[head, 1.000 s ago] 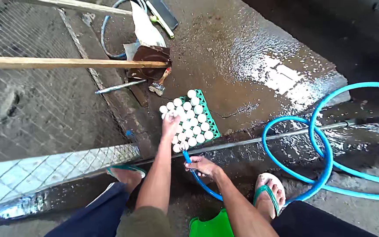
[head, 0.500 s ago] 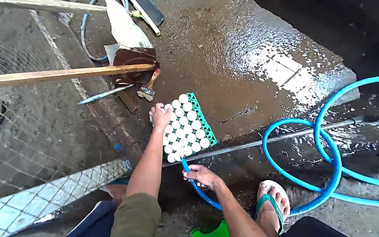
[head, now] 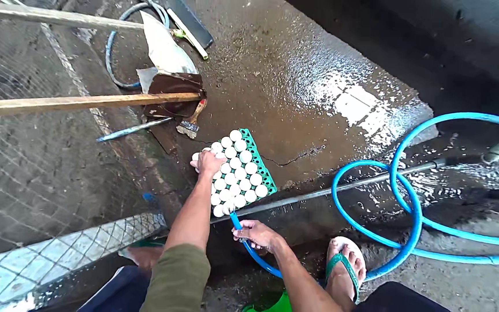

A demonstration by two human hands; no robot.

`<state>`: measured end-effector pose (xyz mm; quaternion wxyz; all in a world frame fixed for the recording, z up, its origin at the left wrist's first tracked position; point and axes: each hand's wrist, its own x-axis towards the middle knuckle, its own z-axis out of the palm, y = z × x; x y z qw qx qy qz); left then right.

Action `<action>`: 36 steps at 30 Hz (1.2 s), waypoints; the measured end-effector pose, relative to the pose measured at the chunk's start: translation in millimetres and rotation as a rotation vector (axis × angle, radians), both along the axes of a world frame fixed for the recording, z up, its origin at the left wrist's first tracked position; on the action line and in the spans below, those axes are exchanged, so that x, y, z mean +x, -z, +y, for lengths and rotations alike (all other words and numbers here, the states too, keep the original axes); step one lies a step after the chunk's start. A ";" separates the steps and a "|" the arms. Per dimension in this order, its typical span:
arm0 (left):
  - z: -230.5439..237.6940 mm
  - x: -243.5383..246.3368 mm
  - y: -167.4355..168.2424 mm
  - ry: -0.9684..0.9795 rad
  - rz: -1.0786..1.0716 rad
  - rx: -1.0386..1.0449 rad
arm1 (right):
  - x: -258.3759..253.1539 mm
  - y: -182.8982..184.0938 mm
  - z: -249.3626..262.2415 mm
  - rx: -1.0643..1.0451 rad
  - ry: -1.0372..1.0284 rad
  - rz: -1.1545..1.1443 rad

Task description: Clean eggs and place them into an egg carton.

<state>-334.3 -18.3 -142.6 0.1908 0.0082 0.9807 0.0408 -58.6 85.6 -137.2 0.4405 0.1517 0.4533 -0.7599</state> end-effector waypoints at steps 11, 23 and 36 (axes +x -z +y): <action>-42.8 144.7 -44.3 -0.479 -0.045 1.239 | 2.4 -18.9 -2.3 0.114 -0.089 0.108; -37.9 271.9 -99.6 -0.560 -0.080 1.362 | 29.2 -80.6 -5.7 0.499 0.343 0.174; -18.8 317.7 -127.8 -0.377 0.116 1.409 | 52.6 -160.9 -66.9 0.779 0.574 0.607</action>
